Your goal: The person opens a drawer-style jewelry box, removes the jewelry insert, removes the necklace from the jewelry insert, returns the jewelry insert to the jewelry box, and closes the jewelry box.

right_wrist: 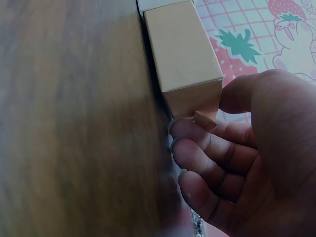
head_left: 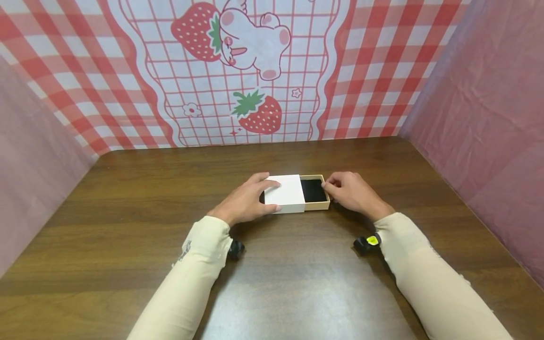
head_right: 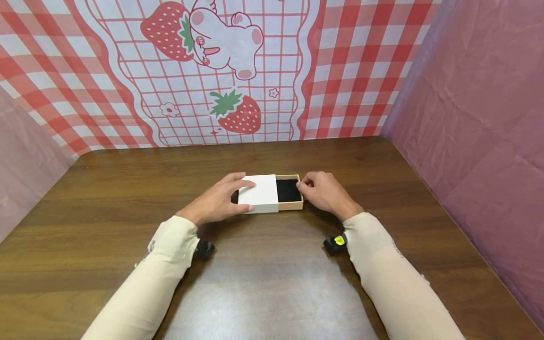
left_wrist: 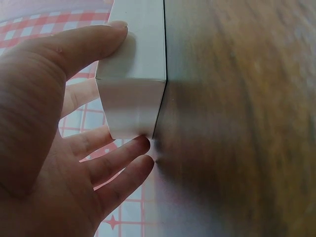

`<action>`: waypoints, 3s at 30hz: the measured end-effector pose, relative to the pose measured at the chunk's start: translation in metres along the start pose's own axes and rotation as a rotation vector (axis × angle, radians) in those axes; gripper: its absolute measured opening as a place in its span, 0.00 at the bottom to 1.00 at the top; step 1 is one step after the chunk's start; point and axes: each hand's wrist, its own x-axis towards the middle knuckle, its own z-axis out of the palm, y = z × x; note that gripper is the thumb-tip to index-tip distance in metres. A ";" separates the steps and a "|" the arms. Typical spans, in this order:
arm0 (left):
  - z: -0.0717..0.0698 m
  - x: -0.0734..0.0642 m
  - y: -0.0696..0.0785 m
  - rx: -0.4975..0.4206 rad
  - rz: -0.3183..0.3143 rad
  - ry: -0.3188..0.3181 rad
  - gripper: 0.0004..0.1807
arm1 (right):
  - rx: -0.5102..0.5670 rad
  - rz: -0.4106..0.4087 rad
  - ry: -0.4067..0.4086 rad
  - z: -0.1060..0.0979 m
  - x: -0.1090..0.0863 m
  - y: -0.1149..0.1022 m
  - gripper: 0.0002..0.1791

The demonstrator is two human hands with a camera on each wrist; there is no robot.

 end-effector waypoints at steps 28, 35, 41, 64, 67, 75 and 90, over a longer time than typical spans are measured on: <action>0.001 0.000 0.000 -0.002 0.003 0.002 0.34 | -0.012 -0.015 -0.007 0.004 0.000 -0.002 0.13; 0.001 -0.001 0.000 -0.009 -0.004 -0.005 0.34 | -0.003 -0.007 -0.020 0.006 -0.001 -0.003 0.12; 0.001 -0.001 0.000 -0.008 -0.007 0.000 0.34 | 0.001 -0.020 -0.020 0.005 0.000 -0.004 0.12; 0.001 -0.001 -0.001 -0.005 -0.009 0.005 0.34 | -0.042 -0.063 0.009 0.008 0.001 -0.005 0.14; 0.001 0.000 -0.001 -0.005 -0.008 0.004 0.34 | -0.037 -0.060 0.004 0.008 0.000 -0.005 0.15; 0.000 -0.001 -0.001 -0.010 -0.011 -0.001 0.34 | -0.011 -0.072 -0.014 0.009 0.000 -0.006 0.17; 0.001 -0.001 -0.001 0.000 -0.011 0.000 0.34 | -0.016 -0.081 -0.010 0.010 0.001 -0.007 0.16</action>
